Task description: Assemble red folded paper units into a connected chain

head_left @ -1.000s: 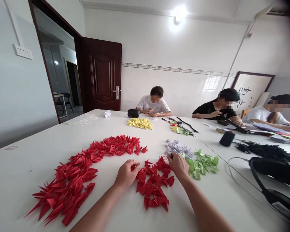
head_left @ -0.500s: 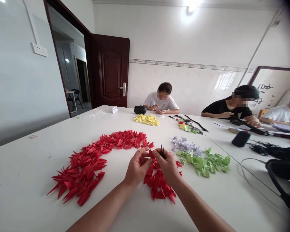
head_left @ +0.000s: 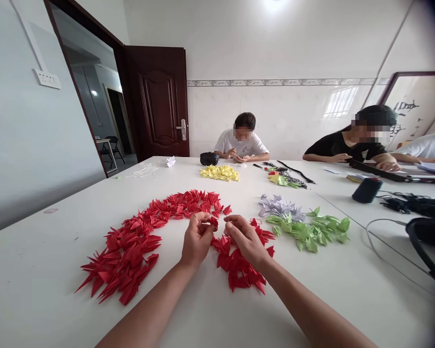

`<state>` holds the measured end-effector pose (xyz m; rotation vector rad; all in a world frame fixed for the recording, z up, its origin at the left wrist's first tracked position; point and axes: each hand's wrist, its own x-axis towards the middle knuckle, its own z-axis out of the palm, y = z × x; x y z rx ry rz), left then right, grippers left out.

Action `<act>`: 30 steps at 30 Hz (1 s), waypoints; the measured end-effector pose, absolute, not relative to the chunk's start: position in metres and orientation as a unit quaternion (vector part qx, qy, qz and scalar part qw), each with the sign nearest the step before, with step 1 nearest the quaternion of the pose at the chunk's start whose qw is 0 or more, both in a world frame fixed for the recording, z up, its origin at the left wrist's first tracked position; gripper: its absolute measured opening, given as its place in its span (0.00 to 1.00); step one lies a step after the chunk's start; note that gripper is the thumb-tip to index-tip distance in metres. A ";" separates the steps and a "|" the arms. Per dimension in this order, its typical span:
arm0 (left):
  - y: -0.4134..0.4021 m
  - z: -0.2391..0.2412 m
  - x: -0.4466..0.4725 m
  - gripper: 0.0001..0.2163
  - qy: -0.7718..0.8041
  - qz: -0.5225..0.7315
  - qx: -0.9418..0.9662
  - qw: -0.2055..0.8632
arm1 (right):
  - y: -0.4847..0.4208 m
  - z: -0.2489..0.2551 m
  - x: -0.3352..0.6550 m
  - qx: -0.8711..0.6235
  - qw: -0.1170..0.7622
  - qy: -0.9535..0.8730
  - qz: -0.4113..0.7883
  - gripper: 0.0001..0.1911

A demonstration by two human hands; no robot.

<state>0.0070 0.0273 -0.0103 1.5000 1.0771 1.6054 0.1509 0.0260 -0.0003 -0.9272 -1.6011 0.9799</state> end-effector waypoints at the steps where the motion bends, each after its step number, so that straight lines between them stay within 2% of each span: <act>1: 0.028 -0.011 0.006 0.10 0.418 0.613 0.577 0.341 | 0.025 0.000 0.151 -0.374 0.490 -0.672 0.410 0.17; 5: 0.029 -0.012 0.007 0.09 0.413 0.604 0.586 0.348 | 0.025 0.000 0.152 -0.351 0.451 -0.709 0.413 0.16; 14: 0.026 -0.011 0.009 0.11 0.435 0.590 0.577 0.360 | 0.028 0.000 0.154 -0.388 0.428 -0.724 0.375 0.17; 20: 0.031 -0.013 0.007 0.13 0.359 0.643 0.491 0.465 | 0.024 0.003 0.152 -0.395 0.423 -0.736 0.350 0.16; 30: 0.032 -0.010 0.008 0.14 0.346 0.639 0.430 0.535 | 0.020 0.006 0.152 -0.391 0.401 -0.761 0.329 0.16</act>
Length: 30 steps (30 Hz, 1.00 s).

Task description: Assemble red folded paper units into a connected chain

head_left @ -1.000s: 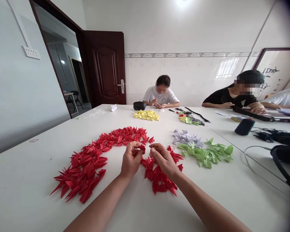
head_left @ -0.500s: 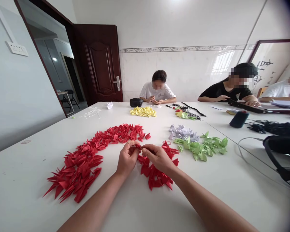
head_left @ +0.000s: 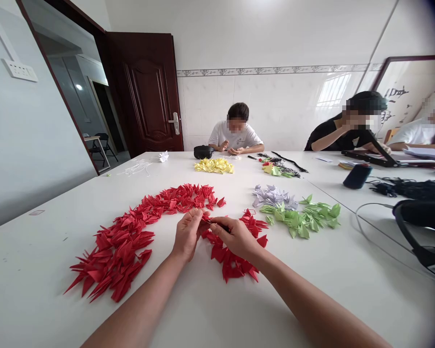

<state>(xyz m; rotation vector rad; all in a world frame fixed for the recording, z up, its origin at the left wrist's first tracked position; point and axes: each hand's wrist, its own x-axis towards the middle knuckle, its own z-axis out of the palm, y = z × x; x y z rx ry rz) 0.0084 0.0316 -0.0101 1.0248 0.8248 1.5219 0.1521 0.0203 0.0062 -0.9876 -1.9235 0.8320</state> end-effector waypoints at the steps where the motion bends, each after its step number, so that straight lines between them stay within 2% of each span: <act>1: 0.032 -0.010 0.009 0.14 0.346 0.639 0.428 0.538 | 0.020 0.006 0.152 -0.392 0.399 -0.763 0.325 0.16; 13: 0.032 -0.011 0.009 0.14 0.325 0.627 0.452 0.545 | 0.026 0.004 0.153 -0.421 0.410 -0.732 0.344 0.17; 22: 0.030 -0.009 0.010 0.15 0.342 0.610 0.450 0.556 | 0.024 0.000 0.152 -0.487 0.398 -0.760 0.167 0.13; 30: 0.031 -0.013 0.009 0.17 0.379 0.584 0.504 0.512 | 0.025 -0.002 0.153 -0.511 0.347 -0.785 0.046 0.11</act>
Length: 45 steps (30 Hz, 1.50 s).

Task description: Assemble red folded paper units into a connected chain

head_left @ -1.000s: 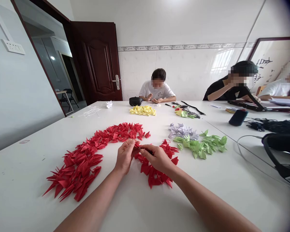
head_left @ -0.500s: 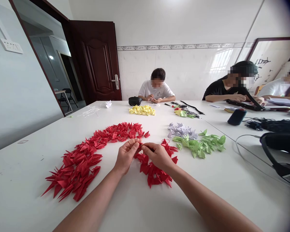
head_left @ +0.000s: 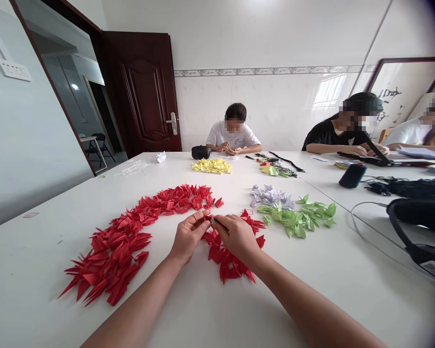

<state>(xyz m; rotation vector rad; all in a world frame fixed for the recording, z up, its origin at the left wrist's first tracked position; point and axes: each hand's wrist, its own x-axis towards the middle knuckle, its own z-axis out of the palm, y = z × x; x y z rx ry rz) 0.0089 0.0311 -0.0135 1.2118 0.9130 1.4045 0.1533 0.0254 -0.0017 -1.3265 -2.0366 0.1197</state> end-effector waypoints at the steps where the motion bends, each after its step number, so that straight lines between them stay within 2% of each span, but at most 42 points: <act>1: 0.031 -0.014 0.009 0.17 0.383 0.580 0.505 0.511 | 0.026 -0.002 0.153 -0.513 0.340 -0.787 0.039 0.11; 12: 0.032 -0.014 0.007 0.18 0.397 0.578 0.508 0.500 | 0.025 -0.002 0.152 -0.511 0.330 -0.793 0.026 0.11; 22: 0.036 -0.013 -0.003 0.15 0.500 0.574 0.563 0.322 | 0.029 -0.004 0.158 -0.525 0.314 -0.791 0.019 0.12; 28: 0.039 -0.019 -0.003 0.16 0.491 0.517 0.593 0.374 | 0.033 -0.001 0.162 -0.552 0.336 -0.762 0.040 0.12; 33: 0.044 -0.025 -0.001 0.15 0.481 0.525 0.585 0.388 | 0.039 0.001 0.170 -0.583 0.346 -0.732 0.069 0.15; 37: 0.047 -0.030 0.002 0.14 0.452 0.526 0.588 0.416 | 0.066 0.003 0.173 -0.648 0.296 -0.697 0.078 0.15; 45: 0.052 -0.032 0.001 0.10 0.465 0.560 0.573 0.378 | 0.156 0.000 0.155 -0.719 0.225 -0.644 0.132 0.14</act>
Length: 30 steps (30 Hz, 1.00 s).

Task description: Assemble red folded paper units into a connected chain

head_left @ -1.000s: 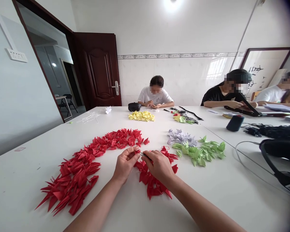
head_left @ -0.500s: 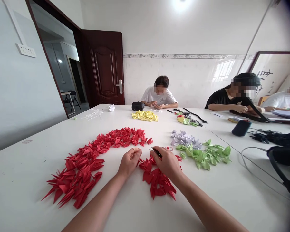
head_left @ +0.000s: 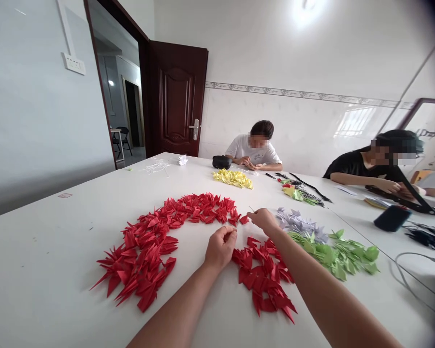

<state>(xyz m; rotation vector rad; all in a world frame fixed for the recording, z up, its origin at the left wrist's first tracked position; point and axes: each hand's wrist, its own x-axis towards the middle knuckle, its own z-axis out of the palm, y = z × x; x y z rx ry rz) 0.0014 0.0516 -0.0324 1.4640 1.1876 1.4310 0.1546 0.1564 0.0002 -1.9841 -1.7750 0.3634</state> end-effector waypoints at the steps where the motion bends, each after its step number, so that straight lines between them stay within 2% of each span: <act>1: 0.052 -0.033 0.001 0.09 0.463 0.561 0.570 0.382 | 0.163 -0.002 0.153 -0.723 0.223 -0.638 0.143 0.13; 7: 0.053 -0.037 0.001 0.10 0.457 0.563 0.566 0.392 | 0.160 -0.005 0.148 -0.678 0.262 -0.661 0.189 0.12; 12: 0.051 -0.036 0.000 0.21 0.462 0.577 0.542 0.399 | 0.113 0.009 0.139 -0.612 0.342 -0.695 0.163 0.15; 14: 0.049 -0.036 0.000 0.23 0.452 0.587 0.554 0.379 | 0.087 0.012 0.133 -0.535 0.373 -0.745 0.142 0.14; 16: 0.047 -0.035 0.001 0.19 0.435 0.590 0.576 0.361 | 0.062 0.010 0.129 -0.454 0.384 -0.796 0.110 0.13; 18: 0.045 -0.034 0.002 0.15 0.418 0.588 0.596 0.353 | 0.043 0.005 0.130 -0.439 0.381 -0.808 0.092 0.12; 27: 0.042 -0.030 0.003 0.14 0.408 0.609 0.580 0.356 | 0.025 -0.020 0.162 -0.516 0.440 -0.721 0.141 0.15; 30: 0.046 -0.032 0.002 0.10 0.404 0.612 0.583 0.351 | 0.026 -0.025 0.164 -0.506 0.451 -0.722 0.139 0.13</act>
